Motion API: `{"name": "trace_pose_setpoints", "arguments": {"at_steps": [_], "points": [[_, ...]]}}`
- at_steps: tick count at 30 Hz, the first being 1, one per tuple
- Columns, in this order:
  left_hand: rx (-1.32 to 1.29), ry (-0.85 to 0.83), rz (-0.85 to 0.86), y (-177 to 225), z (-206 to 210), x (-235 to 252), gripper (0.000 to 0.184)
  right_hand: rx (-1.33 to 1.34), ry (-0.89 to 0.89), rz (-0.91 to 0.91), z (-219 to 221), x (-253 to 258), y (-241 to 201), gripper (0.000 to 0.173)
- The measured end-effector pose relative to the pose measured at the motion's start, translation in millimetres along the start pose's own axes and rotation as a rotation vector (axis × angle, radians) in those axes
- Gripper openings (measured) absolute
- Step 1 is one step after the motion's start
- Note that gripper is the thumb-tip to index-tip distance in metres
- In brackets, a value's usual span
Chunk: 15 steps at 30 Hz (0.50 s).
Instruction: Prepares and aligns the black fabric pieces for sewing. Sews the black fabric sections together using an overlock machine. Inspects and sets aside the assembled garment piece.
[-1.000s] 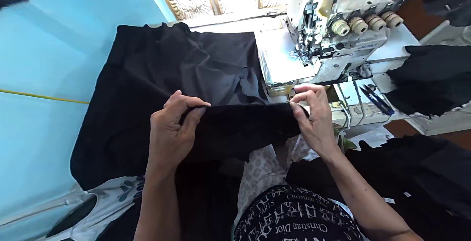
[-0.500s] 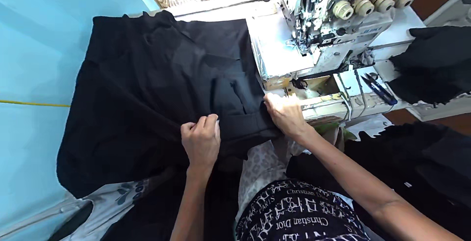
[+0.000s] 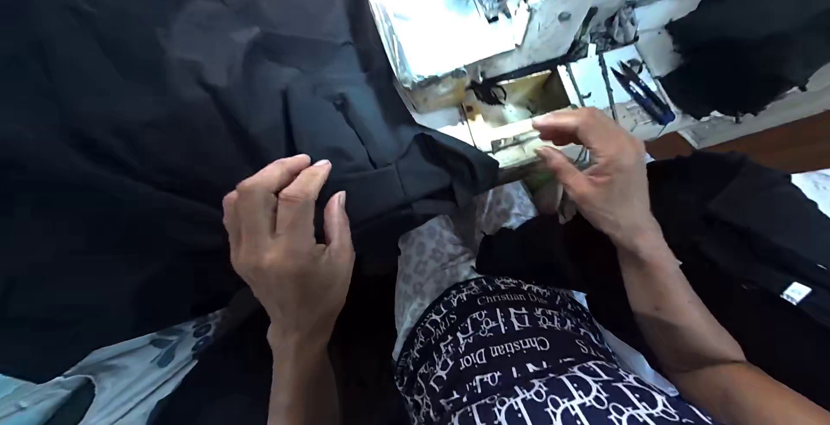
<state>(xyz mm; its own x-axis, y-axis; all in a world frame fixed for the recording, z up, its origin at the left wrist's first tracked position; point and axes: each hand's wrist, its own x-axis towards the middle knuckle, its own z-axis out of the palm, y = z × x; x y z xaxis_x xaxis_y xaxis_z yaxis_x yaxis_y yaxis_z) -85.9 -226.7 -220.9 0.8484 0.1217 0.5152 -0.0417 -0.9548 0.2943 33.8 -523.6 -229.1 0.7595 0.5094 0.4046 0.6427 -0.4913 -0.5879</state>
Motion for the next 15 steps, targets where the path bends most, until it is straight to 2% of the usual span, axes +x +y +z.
{"name": "trace_pose_setpoints", "arguments": {"at_steps": [3,7,10,12,15], "points": [[-0.254,-0.059,0.115,23,-3,-2,0.022,-0.008,-0.172,0.154,-3,-42,30,0.013],[-0.603,-0.316,0.205,46,18,-13,0.018,-0.022,-0.621,0.367,26,-82,55,0.008],[-0.642,-0.428,0.21,47,51,-26,0.018,-0.08,-0.83,0.464,60,-88,56,0.023],[-0.62,-0.478,0.152,43,72,-39,0.018,-0.129,-0.932,0.487,78,-87,52,0.035],[-0.601,-0.595,-0.005,40,87,-55,0.016,-0.174,-1.015,0.472,92,-80,51,0.036]]}}
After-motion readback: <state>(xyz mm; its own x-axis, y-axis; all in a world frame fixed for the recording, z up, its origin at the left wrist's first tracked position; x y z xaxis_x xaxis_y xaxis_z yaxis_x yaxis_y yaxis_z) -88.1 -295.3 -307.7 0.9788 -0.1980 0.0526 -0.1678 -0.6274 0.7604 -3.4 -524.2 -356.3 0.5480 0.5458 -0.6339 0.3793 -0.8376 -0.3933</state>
